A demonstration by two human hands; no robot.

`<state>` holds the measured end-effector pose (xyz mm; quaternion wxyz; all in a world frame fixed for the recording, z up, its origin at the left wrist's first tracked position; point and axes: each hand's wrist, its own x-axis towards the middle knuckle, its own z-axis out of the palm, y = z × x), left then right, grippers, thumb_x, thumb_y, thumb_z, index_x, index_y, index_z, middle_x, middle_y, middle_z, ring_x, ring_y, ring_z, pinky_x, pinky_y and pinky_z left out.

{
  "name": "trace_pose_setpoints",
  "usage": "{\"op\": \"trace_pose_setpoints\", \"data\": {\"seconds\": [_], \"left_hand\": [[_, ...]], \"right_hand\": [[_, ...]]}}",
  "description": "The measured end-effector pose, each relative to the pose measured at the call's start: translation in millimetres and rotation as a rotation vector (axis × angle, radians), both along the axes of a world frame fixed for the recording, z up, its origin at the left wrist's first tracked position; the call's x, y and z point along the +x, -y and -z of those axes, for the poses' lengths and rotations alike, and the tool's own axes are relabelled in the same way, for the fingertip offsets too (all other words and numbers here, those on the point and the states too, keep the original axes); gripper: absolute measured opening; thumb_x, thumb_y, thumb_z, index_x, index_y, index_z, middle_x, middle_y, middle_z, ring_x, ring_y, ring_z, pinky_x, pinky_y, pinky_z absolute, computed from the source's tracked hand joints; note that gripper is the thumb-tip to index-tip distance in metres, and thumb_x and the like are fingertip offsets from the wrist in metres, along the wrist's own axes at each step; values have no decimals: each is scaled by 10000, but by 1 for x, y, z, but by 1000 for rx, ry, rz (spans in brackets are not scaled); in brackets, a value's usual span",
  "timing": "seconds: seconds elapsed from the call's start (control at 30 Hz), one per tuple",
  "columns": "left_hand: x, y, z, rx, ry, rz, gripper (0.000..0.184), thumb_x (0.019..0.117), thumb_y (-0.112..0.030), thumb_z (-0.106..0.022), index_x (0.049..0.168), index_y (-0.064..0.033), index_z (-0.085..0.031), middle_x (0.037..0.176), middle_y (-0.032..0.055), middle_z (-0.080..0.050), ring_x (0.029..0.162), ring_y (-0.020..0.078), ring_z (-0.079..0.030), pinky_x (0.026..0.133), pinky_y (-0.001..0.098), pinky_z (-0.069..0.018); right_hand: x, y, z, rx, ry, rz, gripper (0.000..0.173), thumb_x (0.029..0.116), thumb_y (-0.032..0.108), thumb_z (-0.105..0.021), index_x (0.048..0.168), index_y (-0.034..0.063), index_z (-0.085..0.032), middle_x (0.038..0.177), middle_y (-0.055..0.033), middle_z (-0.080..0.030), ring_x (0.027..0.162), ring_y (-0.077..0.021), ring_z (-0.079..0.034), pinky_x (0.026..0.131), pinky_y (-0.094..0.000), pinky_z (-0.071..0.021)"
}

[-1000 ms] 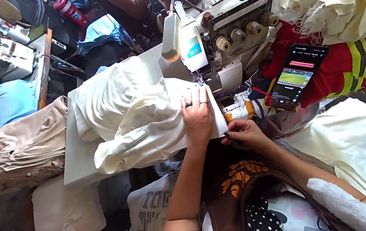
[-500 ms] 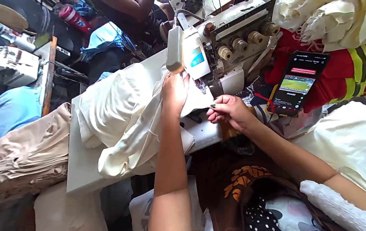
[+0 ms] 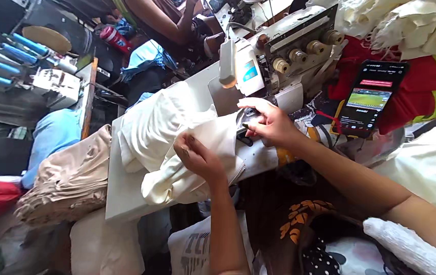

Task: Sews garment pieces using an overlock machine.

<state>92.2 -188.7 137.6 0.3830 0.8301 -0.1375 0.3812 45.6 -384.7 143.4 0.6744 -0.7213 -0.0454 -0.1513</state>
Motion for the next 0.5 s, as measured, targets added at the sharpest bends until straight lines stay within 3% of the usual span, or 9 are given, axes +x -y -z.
{"op": "trace_pose_setpoints", "data": {"seconds": [0.03,0.07,0.17,0.23,0.33,0.37,0.43,0.47,0.5], "left_hand": [[-18,-9,3,22,76,64,311,1096,-142,-401,1205,94,-572,1087,169,-620,1021,150,-613,927,268,-495],[-30,-20,5,61,124,137,301,1091,-151,-421,1171,92,-579,1062,167,-638,1009,134,-633,919,257,-511],[-28,-60,1,194,20,208,308,1085,-186,-435,1103,40,-644,1048,159,-693,981,185,-675,897,341,-552],[-2,-86,1,249,-178,92,330,1068,-201,-497,1214,61,-637,1170,217,-678,1089,301,-660,977,448,-523],[44,-101,18,393,-610,-161,725,1002,-454,-626,1518,11,-419,1458,303,-512,1352,484,-492,1117,652,-364],[57,-99,29,439,-729,-191,801,967,-507,-660,1527,7,-407,1429,324,-527,1317,522,-506,1084,709,-360],[70,-89,39,423,-836,-159,603,947,-432,-718,1287,56,-616,1187,327,-653,1128,525,-616,955,737,-435],[71,-82,31,344,-830,-138,503,954,-390,-712,1191,51,-663,1084,311,-685,1049,509,-650,896,728,-469],[67,-78,18,250,-766,-120,466,973,-359,-690,1188,54,-664,1051,314,-684,1019,507,-655,873,718,-481]], "right_hand": [[6,-2,-4,-86,-2,-30,461,944,-1,-651,1396,56,-584,1400,-123,-576,739,-103,-684,645,-273,-615],[8,-6,-4,-154,6,-62,398,954,31,-662,1349,33,-618,1309,-143,-629,748,-123,-692,662,-296,-620],[-4,-11,16,-322,96,-102,75,944,76,-701,984,25,-739,880,-77,-715,668,-121,-684,642,-305,-621],[-20,0,32,-448,96,-50,74,943,85,-694,949,38,-751,888,-74,-704,790,-146,-685,758,-330,-603],[-33,28,44,-600,-32,183,153,988,75,-608,1018,0,-738,1051,-159,-720,1006,-273,-700,914,-477,-565],[-33,35,44,-598,-95,266,171,1005,81,-587,1044,-11,-725,1075,-181,-713,990,-294,-703,899,-499,-567],[-36,38,42,-551,-197,358,174,1022,96,-573,1067,0,-711,1082,-182,-699,865,-280,-705,808,-480,-592],[-39,37,38,-522,-218,354,166,1024,90,-574,1071,-1,-705,1077,-182,-695,828,-277,-700,779,-478,-595],[-43,34,35,-497,-214,316,153,1024,78,-576,1068,-3,-698,1050,-177,-692,793,-265,-695,752,-471,-600]]}}
